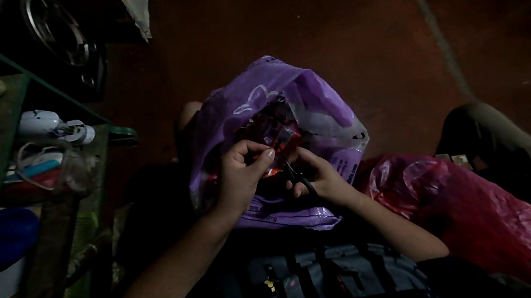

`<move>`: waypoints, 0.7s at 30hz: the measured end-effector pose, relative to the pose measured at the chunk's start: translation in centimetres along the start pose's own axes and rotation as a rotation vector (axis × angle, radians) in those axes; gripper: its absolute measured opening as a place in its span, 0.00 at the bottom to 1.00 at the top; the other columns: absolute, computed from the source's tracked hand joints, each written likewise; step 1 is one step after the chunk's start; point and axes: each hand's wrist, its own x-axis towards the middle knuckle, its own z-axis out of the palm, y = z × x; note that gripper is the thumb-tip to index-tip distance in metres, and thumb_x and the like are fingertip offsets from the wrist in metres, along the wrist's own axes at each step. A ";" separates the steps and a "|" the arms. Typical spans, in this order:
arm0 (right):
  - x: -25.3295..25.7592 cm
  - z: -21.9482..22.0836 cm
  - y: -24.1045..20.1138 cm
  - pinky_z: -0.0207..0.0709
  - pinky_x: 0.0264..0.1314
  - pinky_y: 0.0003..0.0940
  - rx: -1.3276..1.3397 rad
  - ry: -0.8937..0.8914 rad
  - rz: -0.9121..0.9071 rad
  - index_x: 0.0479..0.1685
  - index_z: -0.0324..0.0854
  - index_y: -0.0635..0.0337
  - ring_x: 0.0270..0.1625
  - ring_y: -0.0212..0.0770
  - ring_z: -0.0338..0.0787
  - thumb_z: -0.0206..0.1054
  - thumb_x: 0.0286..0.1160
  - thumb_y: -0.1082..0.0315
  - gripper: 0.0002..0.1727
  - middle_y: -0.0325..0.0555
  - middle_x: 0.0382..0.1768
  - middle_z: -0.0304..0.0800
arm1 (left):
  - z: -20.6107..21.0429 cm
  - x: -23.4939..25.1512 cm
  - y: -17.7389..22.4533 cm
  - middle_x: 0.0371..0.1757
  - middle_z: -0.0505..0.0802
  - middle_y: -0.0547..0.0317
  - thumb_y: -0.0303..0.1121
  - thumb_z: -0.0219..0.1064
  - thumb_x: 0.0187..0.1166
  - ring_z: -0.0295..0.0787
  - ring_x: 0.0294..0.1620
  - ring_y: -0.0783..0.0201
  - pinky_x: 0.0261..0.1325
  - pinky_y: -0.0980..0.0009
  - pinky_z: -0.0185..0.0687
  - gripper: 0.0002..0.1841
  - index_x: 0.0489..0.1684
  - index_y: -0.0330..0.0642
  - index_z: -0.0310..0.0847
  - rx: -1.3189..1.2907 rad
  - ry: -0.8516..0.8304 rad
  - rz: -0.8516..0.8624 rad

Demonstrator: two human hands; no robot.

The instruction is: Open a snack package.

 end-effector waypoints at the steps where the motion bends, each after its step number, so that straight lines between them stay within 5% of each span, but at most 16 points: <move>1: 0.0 0.0 0.0 0.80 0.40 0.19 0.006 0.021 0.006 0.52 0.78 0.56 0.35 0.19 0.84 0.78 0.63 0.40 0.31 0.28 0.34 0.87 | 0.1 0.0 0.1 0.31 0.88 0.63 0.21 0.70 0.76 0.81 0.24 0.75 0.31 0.81 0.82 0.04 0.39 0.40 0.85 -0.006 0.007 -0.004; 6: -0.1 0.0 0.0 0.78 0.36 0.17 -0.016 0.126 0.051 0.44 0.82 0.57 0.30 0.17 0.81 0.84 0.56 0.46 0.28 0.26 0.30 0.86 | 0.1 0.1 0.0 0.29 0.88 0.65 0.21 0.69 0.77 0.81 0.23 0.76 0.30 0.81 0.81 0.03 0.40 0.40 0.85 -0.012 0.008 0.004; 10: 0.0 -0.1 0.3 0.82 0.43 0.22 0.010 0.093 0.048 0.56 0.76 0.55 0.38 0.21 0.86 0.75 0.61 0.34 0.37 0.28 0.37 0.87 | 0.1 0.1 -0.2 0.34 0.90 0.63 0.21 0.72 0.76 0.86 0.27 0.75 0.32 0.80 0.85 0.09 0.48 0.41 0.80 -0.027 0.015 0.014; 12: 0.1 -0.1 0.7 0.84 0.49 0.28 0.062 0.073 0.030 0.61 0.73 0.55 0.44 0.27 0.87 0.72 0.63 0.30 0.41 0.33 0.43 0.87 | 0.2 0.0 -0.3 0.33 0.89 0.64 0.21 0.72 0.75 0.87 0.28 0.73 0.34 0.77 0.87 0.10 0.45 0.42 0.77 -0.028 0.022 0.021; 21: 0.3 -0.2 0.8 0.84 0.52 0.28 0.074 0.079 0.038 0.63 0.72 0.59 0.47 0.27 0.87 0.71 0.67 0.33 0.40 0.35 0.45 0.87 | 0.3 0.1 -0.3 0.32 0.91 0.63 0.18 0.72 0.73 0.89 0.31 0.72 0.39 0.75 0.90 0.06 0.41 0.37 0.85 -0.022 0.020 0.041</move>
